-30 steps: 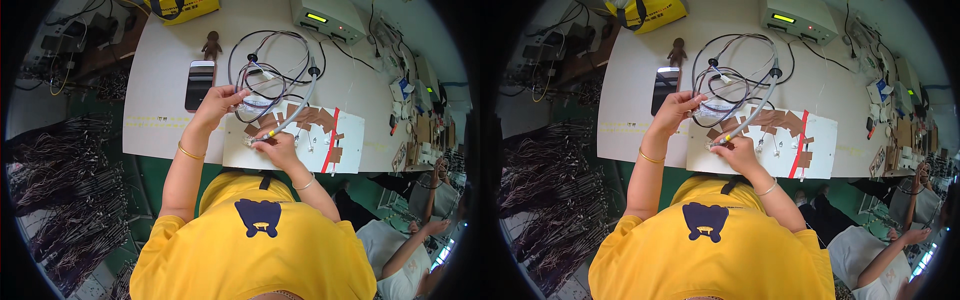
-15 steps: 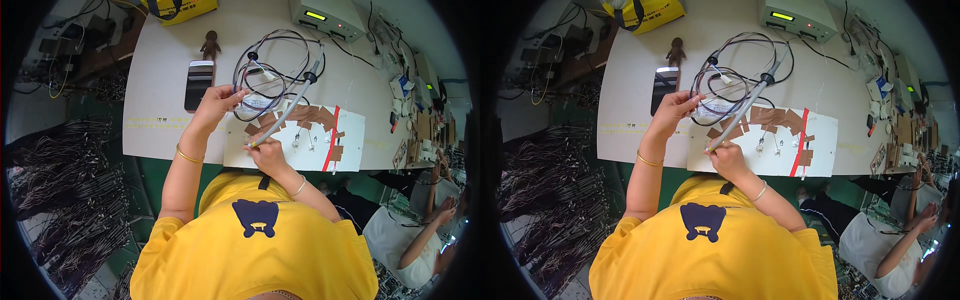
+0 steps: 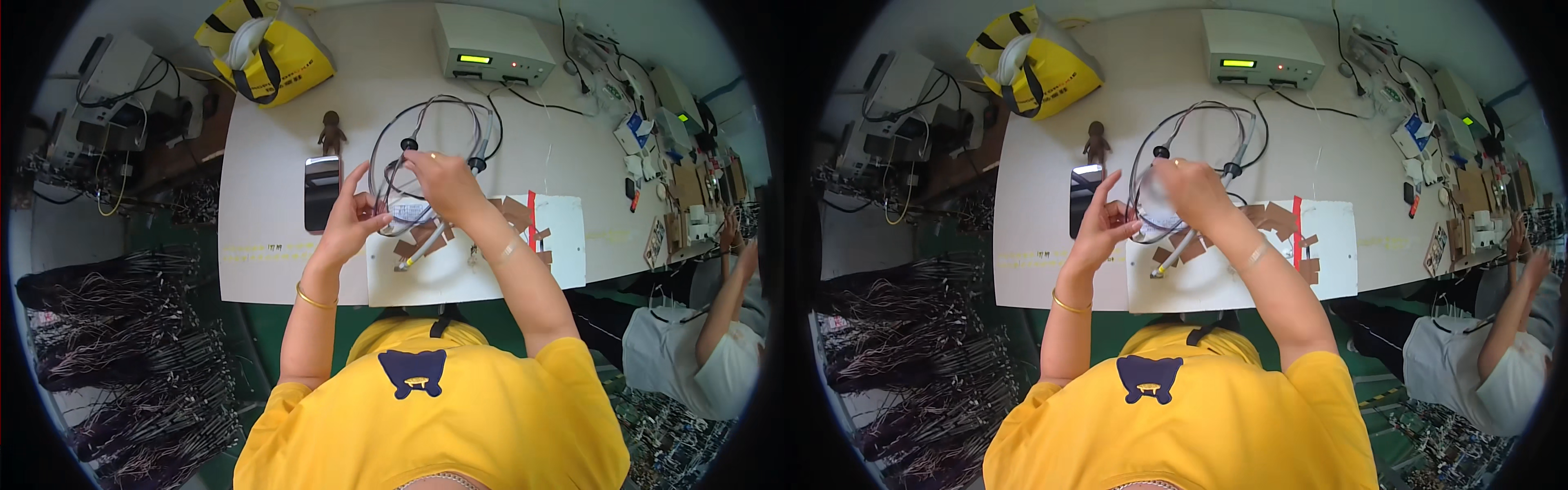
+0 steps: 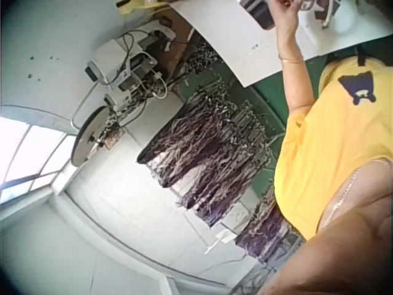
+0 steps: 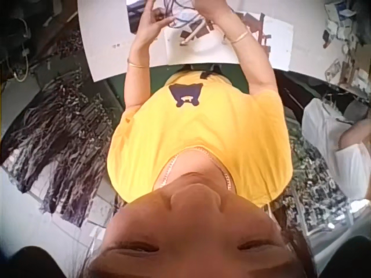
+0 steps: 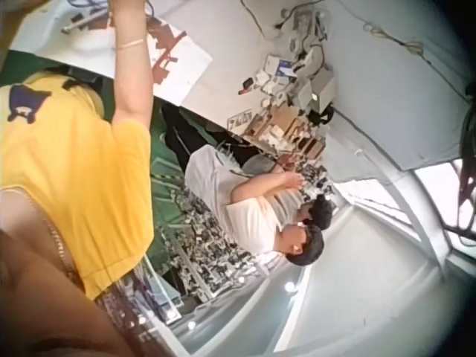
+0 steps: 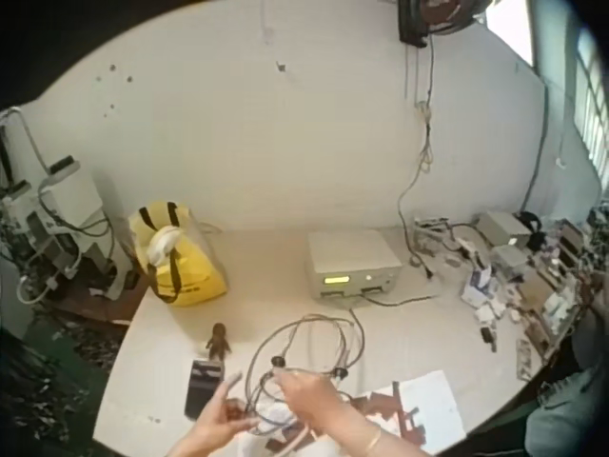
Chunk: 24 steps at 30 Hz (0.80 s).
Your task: Testing electrical wire harnesses by selecting them from racks and connecting them to a testing machine on a jig board.
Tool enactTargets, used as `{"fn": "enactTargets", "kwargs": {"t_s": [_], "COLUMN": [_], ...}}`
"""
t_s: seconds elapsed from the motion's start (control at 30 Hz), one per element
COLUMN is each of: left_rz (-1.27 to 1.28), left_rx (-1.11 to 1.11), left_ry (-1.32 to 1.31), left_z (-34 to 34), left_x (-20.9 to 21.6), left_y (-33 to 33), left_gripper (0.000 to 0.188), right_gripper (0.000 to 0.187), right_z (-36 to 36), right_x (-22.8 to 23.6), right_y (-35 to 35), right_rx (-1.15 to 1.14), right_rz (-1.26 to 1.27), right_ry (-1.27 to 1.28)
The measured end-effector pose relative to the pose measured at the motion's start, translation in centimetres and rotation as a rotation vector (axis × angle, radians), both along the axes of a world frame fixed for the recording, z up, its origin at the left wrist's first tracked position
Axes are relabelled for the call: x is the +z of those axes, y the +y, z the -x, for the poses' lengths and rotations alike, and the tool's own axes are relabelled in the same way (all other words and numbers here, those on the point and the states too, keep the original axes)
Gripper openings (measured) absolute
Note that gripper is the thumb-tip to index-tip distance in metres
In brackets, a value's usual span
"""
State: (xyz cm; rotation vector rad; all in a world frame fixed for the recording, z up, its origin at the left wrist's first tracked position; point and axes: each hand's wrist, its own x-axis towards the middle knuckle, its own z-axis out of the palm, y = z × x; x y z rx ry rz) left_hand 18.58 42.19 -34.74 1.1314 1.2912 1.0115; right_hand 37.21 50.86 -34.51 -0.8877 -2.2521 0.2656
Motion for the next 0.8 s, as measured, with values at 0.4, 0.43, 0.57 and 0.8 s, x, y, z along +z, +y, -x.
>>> {"fn": "enactTargets", "kwargs": {"t_s": [0.4, 0.43, 0.57, 0.8], "left_rz": [-1.060, -0.815, 0.205, 0.157], "left_rx": [-0.693, -0.808, -1.094, -1.233], "left_ry": [0.170, -0.023, -0.718, -0.140], "left_z": [-12.5, -13.6, -18.2, -22.4], "left_x": [7.1, 6.6, 2.3, -2.4], "left_y": [-5.6, -5.2, -5.6, -8.0], "left_gripper": [0.045, 0.050, 0.075, 0.018], "right_gripper": [0.029, 0.034, 0.019, 0.024], "right_z": [-18.2, -19.5, -24.0, -25.0], "right_x": [4.4, 3.3, -4.5, -8.3], "right_y": [-14.2, -15.3, -20.7, -24.3], "right_rx": [0.315, 0.220, -0.142, -0.829], "right_rz": [0.846, 0.849, 1.154, 1.374], "right_ry": [1.677, 1.842, 1.806, 1.192]}}
